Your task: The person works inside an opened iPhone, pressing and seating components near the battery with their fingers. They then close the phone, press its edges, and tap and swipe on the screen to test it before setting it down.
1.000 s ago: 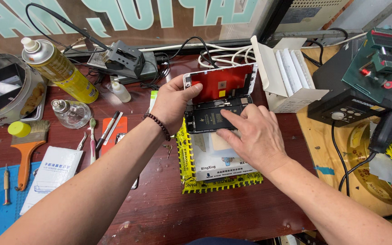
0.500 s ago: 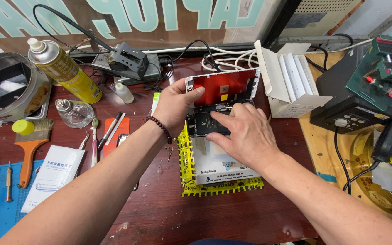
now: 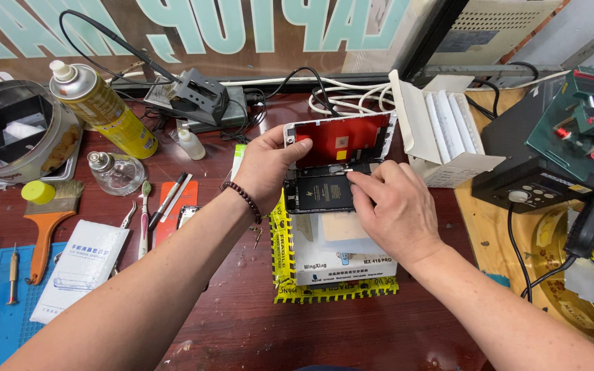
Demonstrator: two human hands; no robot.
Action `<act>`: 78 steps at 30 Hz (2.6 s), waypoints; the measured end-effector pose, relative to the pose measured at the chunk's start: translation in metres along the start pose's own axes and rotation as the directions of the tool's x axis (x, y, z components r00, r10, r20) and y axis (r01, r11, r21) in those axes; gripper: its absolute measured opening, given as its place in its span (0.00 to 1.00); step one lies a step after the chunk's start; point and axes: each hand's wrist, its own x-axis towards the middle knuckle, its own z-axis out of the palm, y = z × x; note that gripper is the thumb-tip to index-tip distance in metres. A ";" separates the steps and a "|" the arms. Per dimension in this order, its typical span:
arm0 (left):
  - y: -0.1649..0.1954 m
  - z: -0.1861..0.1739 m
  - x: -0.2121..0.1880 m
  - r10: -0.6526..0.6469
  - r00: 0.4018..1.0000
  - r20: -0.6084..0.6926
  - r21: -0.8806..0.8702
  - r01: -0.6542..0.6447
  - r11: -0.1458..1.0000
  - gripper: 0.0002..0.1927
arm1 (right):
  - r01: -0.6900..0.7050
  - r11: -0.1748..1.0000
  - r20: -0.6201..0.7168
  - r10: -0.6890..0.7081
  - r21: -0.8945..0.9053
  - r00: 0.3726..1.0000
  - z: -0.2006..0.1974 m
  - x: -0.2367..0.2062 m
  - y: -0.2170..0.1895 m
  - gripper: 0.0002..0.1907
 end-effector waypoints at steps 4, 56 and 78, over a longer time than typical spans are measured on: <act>0.002 0.001 -0.002 0.000 1.000 0.010 -0.002 0.000 1.000 0.09 | 0.025 0.999 0.017 -0.024 -0.024 1.000 -0.001 0.003 -0.001 0.09; -0.004 0.005 0.002 0.019 0.999 0.034 -0.059 -0.017 0.998 0.08 | 0.065 0.960 0.290 0.017 -0.271 0.957 0.004 0.028 -0.019 0.06; -0.001 0.006 0.003 -0.005 0.999 0.043 -0.067 0.008 0.998 0.11 | -0.047 0.997 0.140 0.056 -0.068 0.989 -0.003 0.014 -0.008 0.10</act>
